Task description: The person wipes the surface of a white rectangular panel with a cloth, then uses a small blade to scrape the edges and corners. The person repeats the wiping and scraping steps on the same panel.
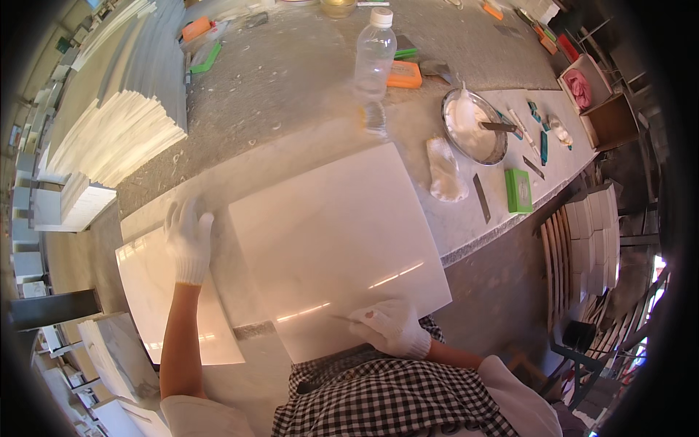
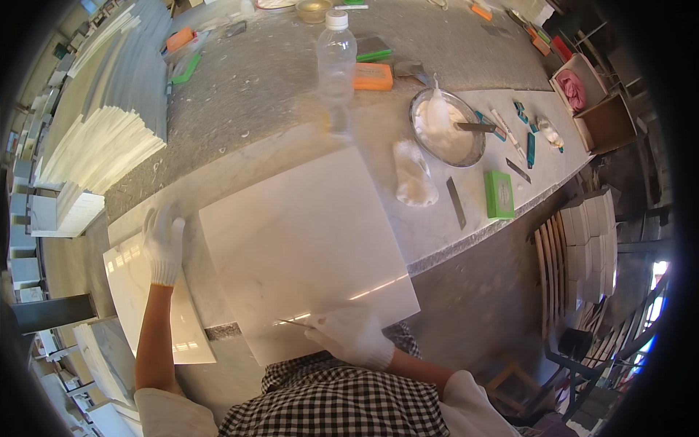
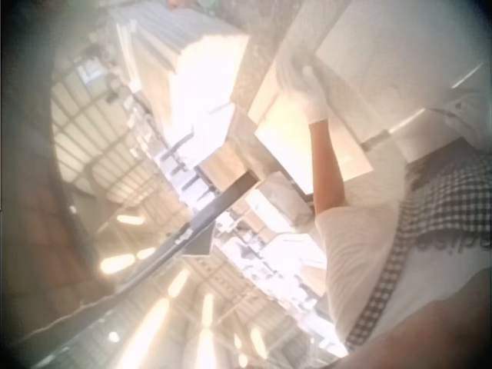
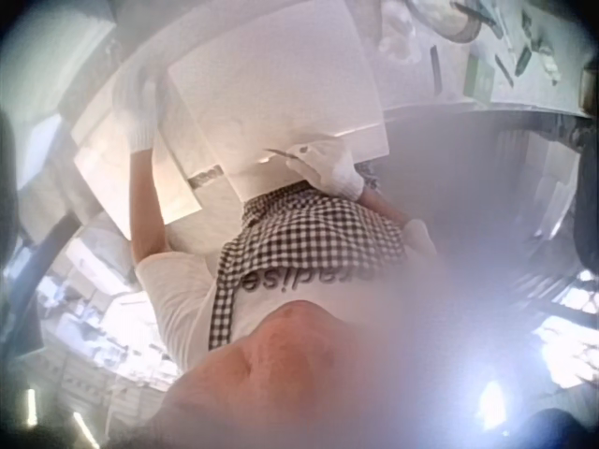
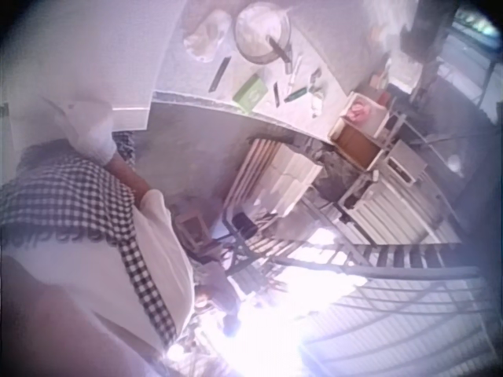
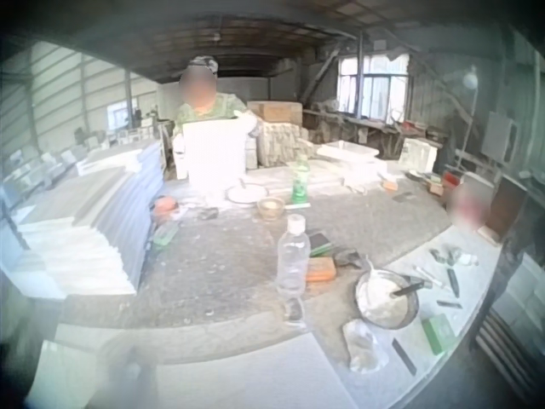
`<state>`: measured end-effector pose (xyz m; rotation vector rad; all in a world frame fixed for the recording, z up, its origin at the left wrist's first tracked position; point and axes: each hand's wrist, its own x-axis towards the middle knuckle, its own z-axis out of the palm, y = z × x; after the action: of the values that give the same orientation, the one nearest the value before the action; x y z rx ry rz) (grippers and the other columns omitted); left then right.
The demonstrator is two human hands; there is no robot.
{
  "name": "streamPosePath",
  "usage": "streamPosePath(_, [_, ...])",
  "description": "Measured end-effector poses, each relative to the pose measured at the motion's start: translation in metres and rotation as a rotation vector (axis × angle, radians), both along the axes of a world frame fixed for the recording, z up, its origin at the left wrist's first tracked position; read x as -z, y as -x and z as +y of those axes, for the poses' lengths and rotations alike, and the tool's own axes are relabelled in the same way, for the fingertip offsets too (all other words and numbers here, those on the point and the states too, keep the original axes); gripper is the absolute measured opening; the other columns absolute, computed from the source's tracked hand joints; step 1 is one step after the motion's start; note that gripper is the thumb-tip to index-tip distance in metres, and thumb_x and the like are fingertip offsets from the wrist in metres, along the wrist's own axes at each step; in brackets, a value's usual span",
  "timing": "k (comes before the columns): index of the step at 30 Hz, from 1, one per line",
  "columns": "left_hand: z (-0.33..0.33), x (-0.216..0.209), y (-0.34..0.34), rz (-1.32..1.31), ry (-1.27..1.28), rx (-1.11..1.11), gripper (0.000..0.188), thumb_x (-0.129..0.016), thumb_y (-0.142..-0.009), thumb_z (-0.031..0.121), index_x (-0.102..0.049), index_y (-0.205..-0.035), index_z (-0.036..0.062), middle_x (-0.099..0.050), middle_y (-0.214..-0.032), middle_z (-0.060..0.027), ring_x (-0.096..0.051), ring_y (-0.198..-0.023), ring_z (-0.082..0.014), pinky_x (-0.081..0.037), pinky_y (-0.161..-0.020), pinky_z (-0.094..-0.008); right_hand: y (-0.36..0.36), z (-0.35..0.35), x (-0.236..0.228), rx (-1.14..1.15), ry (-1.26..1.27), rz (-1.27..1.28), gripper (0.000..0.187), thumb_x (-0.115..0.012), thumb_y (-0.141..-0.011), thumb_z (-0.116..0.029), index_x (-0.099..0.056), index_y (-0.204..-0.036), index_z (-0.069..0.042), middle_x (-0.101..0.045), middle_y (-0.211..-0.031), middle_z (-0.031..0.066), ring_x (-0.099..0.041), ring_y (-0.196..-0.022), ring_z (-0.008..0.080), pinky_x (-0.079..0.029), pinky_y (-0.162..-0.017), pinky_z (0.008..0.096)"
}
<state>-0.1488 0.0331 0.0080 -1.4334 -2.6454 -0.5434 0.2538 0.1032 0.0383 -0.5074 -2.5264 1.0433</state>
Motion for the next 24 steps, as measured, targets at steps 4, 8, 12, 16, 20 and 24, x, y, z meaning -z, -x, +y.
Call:
streamPosePath(4, [-0.035,-0.002,-0.005,0.032,0.024,-0.117,0.046,-0.069,-0.09,0.026,-0.063,-0.13,0.0047,-0.061,-0.134,-0.0184,-0.049,-0.133,-0.0403,-0.038,-0.111,-0.0503,0.004,0.002,0.002,0.0,-0.087,0.127,0.006,-0.075,-0.084,-0.01,-0.073,-0.089,-0.009,-0.072,-0.087,0.0054,-0.067,-0.069,0.0238,-0.054,-0.059,0.0353])
streamPosePath(8, [-0.046,-0.003,-0.016,0.017,-0.03,0.002,0.05,-0.071,-0.089,0.028,-0.06,-0.132,0.0055,-0.058,-0.137,-0.017,-0.047,-0.134,-0.0393,-0.037,-0.112,-0.0498,0.004,0.0,-0.002,-0.025,-0.073,0.012,0.008,-0.073,-0.085,-0.01,-0.073,-0.092,-0.006,-0.07,-0.084,0.0065,-0.067,-0.072,0.026,-0.055,-0.062,0.0355])
streamPosePath(12, [-0.044,-0.003,-0.02,0.107,-0.029,0.037,0.054,-0.072,-0.088,0.032,-0.059,-0.134,0.0066,-0.057,-0.139,-0.0159,-0.046,-0.134,-0.0382,-0.037,-0.112,-0.0494,0.003,-0.003,-0.003,0.08,0.05,-0.022,0.012,-0.069,-0.088,-0.009,-0.073,-0.098,-0.005,-0.07,-0.092,0.0118,-0.068,-0.079,0.0312,-0.056,-0.07,0.0386])
streamPosePath(16, [-0.04,0.001,-0.02,0.127,0.012,-0.031,0.052,-0.073,-0.088,0.032,-0.06,-0.132,0.0083,-0.057,-0.139,-0.0147,-0.048,-0.133,-0.037,-0.037,-0.111,-0.0494,0.001,-0.007,-0.002,0.053,-0.029,0.063,0.022,-0.063,-0.088,-0.006,-0.073,-0.108,-0.007,-0.07,-0.104,0.0142,-0.068,-0.09,0.0328,-0.056,-0.08,0.0408])
streamPosePath(20, [-0.039,0.003,-0.017,0.114,-0.035,-0.008,0.049,-0.073,-0.087,0.03,-0.062,-0.129,0.0079,-0.059,-0.137,-0.0142,-0.049,-0.132,-0.0353,-0.037,-0.111,-0.0481,0.001,-0.024,-0.003,-0.081,0.008,0.073,0.031,-0.06,-0.088,-0.006,-0.071,-0.117,-0.009,-0.07,-0.11,0.0122,-0.067,-0.1,0.0308,-0.056,-0.085,0.0398])
streamPosePath(24, [-0.038,0.006,-0.014,0.089,-0.062,0.002,0.046,-0.073,-0.087,0.028,-0.064,-0.128,0.0074,-0.061,-0.135,-0.0143,-0.051,-0.13,-0.0347,-0.038,-0.11,-0.0464,0.005,-0.046,-0.001,-0.258,-0.076,-0.05,0.025,-0.06,-0.091,-0.01,-0.071,-0.113,-0.01,-0.07,-0.11,0.0077,-0.067,-0.103,0.0278,-0.057,-0.083,0.0379])
